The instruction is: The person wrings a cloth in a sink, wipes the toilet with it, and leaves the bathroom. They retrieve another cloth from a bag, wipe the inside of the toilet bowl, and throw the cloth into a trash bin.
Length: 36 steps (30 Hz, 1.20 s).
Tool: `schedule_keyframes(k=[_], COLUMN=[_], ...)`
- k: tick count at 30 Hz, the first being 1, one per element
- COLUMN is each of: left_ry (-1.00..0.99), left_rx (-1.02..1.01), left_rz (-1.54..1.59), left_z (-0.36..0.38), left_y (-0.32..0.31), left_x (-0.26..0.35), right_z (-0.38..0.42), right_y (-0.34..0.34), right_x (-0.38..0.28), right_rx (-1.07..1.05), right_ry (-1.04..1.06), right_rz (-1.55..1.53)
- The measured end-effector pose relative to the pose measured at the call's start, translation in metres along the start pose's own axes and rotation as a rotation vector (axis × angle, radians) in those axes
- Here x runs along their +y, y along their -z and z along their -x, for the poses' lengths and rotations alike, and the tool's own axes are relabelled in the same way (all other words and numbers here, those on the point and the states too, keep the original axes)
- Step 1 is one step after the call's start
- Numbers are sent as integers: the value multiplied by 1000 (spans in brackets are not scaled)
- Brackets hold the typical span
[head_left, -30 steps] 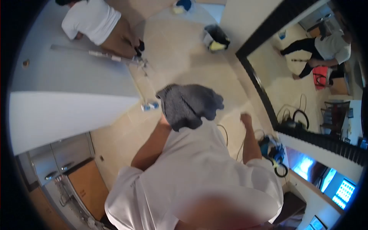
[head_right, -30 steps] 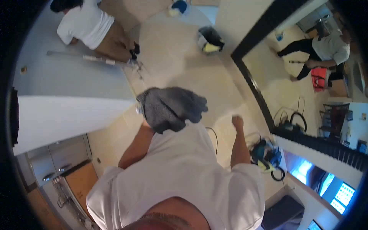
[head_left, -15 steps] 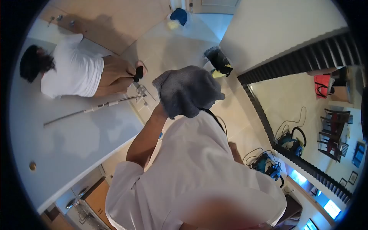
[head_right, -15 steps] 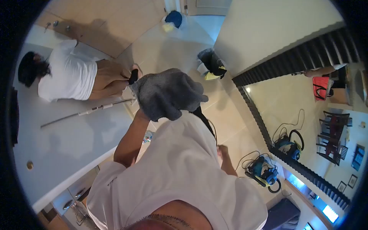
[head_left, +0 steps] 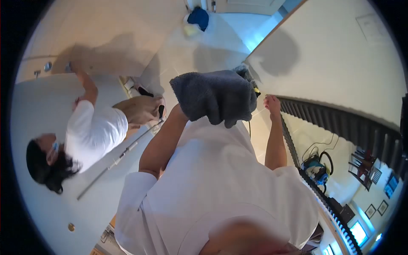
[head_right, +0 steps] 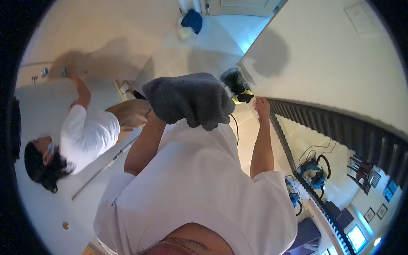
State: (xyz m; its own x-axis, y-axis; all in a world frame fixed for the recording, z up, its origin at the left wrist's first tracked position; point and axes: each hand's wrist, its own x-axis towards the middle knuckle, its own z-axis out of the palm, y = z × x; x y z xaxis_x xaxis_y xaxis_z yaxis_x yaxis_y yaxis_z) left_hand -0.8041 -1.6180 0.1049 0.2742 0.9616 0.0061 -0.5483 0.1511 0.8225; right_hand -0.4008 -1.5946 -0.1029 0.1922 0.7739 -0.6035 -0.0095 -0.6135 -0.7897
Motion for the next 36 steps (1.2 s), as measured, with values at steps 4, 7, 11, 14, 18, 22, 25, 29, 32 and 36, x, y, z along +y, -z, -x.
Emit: schedule_keyframes(k=[4, 7, 11, 14, 18, 22, 25, 29, 32, 36], left_ry=[-22, 4, 23, 13, -3, 19, 39, 77, 100, 136], left_rx=[-39, -31, 51, 128, 272, 347, 366, 334, 286, 206], left_rz=[93, 78, -30, -125, -234, -292, -331, -413, -460, -503], left_z=[-79, -145, -226, -281, -330, -370, -406, -476, -530, -616], left_y=[45, 82, 142, 181, 213, 234, 240, 238, 237, 231], left_x=[2, 18, 70, 102, 122, 129, 128, 131, 133, 125], right_z=[-28, -66, -89, -93, -105, -133, -183, -303, -367, -450], right_y=[-52, -94, -150, -190, -212, -228, -232, -232, -231, -213], right_x=[-40, -27, -46, -122, -162, -192, -215, -276, -305, -316], right_rx=[23, -19, -46, -60, 43, 28, -16, -118, -97, -91], right_ry=[79, 54, 182, 142, 80, 65, 175, 238, 169, -54], right_rz=[140, 289, 761, 800, 237, 324, 572, 807, 737, 648])
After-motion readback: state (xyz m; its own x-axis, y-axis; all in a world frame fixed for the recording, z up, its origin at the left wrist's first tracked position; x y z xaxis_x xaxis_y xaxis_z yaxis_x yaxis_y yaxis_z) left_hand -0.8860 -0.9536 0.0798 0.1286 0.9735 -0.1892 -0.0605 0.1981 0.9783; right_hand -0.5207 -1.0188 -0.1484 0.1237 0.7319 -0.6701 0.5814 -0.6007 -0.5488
